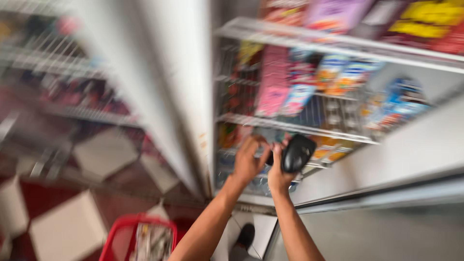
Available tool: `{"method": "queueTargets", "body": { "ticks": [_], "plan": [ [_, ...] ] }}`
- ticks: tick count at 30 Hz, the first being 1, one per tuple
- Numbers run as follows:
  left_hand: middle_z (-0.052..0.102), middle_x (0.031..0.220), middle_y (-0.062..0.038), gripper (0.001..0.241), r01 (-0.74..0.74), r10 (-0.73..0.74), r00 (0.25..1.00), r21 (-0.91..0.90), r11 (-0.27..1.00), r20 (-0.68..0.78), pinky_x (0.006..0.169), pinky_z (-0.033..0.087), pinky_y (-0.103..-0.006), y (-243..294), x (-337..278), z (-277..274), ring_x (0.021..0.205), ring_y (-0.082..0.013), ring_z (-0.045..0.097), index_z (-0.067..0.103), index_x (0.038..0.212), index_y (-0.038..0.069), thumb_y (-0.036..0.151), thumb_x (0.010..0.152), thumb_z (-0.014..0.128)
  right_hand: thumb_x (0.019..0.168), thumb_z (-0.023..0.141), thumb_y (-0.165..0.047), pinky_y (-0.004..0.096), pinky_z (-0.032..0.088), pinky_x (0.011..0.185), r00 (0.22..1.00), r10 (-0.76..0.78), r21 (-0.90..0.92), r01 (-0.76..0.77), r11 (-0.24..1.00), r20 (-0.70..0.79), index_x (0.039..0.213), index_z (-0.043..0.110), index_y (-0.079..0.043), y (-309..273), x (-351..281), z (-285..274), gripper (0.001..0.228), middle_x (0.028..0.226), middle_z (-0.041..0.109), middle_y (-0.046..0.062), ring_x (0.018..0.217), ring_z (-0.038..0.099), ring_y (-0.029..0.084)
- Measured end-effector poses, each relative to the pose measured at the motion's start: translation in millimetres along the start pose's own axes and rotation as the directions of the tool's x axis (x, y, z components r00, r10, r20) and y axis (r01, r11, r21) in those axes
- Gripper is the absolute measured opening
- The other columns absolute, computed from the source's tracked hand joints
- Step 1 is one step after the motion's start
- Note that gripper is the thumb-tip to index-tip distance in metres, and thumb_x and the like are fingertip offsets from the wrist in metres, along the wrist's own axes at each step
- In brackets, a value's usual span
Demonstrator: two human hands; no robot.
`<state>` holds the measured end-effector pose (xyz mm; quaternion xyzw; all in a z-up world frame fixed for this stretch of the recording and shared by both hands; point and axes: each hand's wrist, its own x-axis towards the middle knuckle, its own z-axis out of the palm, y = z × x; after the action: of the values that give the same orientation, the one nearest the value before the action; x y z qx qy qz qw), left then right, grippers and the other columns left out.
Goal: The person restocks a refrigerator by taking drink cartons from a basket, scanning them with a barcode scanner, and placing them onto the shelves before closing the refrigerator door.
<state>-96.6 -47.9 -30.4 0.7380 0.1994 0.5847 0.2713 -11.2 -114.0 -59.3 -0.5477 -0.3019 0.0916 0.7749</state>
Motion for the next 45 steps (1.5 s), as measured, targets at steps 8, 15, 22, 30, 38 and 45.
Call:
{"method": "queueTargets", "body": {
  "ticks": [8,15,22,30,38,45],
  "plan": [
    [0.066,0.102,-0.015,0.017,0.495,-0.479,0.844,0.008,0.869,-0.243,0.069,0.058,-0.0333,11,-214,-140,0.085,-0.0275,0.069,0.065,0.097,0.002,-0.001,0.086,0.078,0.101,0.066,-0.008,0.032,0.05,0.107,0.799,0.084,-0.033,-0.081,0.996,0.595,0.117,0.061,-0.001,48,-194,13,0.018,0.122,0.064,0.01,0.121,0.061,0.018],
    [0.064,0.109,-0.018,0.014,0.856,-0.672,0.517,0.314,0.412,-0.53,0.08,0.054,-0.0438,11,-416,-250,0.097,-0.0371,0.065,0.068,0.099,0.005,0.018,0.094,0.07,0.09,0.078,-0.017,0.031,0.055,0.086,0.459,0.447,-0.379,-0.238,0.894,0.768,0.114,0.068,0.001,68,-321,31,0.031,0.108,0.073,0.007,0.096,0.07,0.014],
    [0.062,0.116,-0.02,0.023,0.968,-0.811,0.117,0.247,-0.035,-0.574,0.096,0.049,-0.05,-6,-552,-288,0.111,-0.0409,0.058,0.07,0.104,0.008,0.026,0.089,0.069,0.085,0.084,-0.028,0.033,0.055,0.073,0.19,0.579,-0.588,-0.015,0.809,0.792,0.096,0.07,0.0,105,-396,33,0.034,0.085,0.076,0.011,0.077,0.07,0.018],
    [0.056,0.13,-0.021,0.043,0.963,-0.9,-0.107,0.183,-0.2,-0.422,0.096,0.048,-0.0535,-47,-578,-306,0.118,-0.0429,0.055,0.059,0.127,0.008,0.027,0.09,0.07,0.081,0.084,-0.038,0.036,0.055,0.074,0.025,0.706,-0.702,0.146,0.697,0.707,0.092,0.072,0.001,128,-439,39,0.042,0.082,0.075,0.013,0.075,0.073,0.023],
    [0.063,0.127,-0.022,0.036,0.988,-0.794,-0.14,-0.036,-0.148,-0.592,0.103,0.05,-0.0493,-119,-592,-320,0.119,-0.0418,0.061,0.06,0.123,0.008,0.024,0.091,0.065,0.079,0.086,-0.04,0.036,0.056,0.075,0.013,0.727,-0.716,0.188,0.673,0.687,0.092,0.072,0.0,147,-458,54,0.044,0.081,0.075,0.012,0.075,0.073,0.022],
    [0.049,0.143,-0.024,0.064,0.91,-0.802,-0.392,-0.065,-0.409,-0.452,0.107,0.044,-0.053,-155,-609,-340,0.129,-0.0452,0.051,0.047,0.147,0.02,0.027,0.088,0.071,0.084,0.084,-0.034,0.033,0.054,0.068,-0.077,0.802,-0.804,0.005,0.595,0.593,0.089,0.072,0.001,150,-478,81,0.037,0.077,0.073,0.006,0.07,0.066,0.013]
  ]
}}
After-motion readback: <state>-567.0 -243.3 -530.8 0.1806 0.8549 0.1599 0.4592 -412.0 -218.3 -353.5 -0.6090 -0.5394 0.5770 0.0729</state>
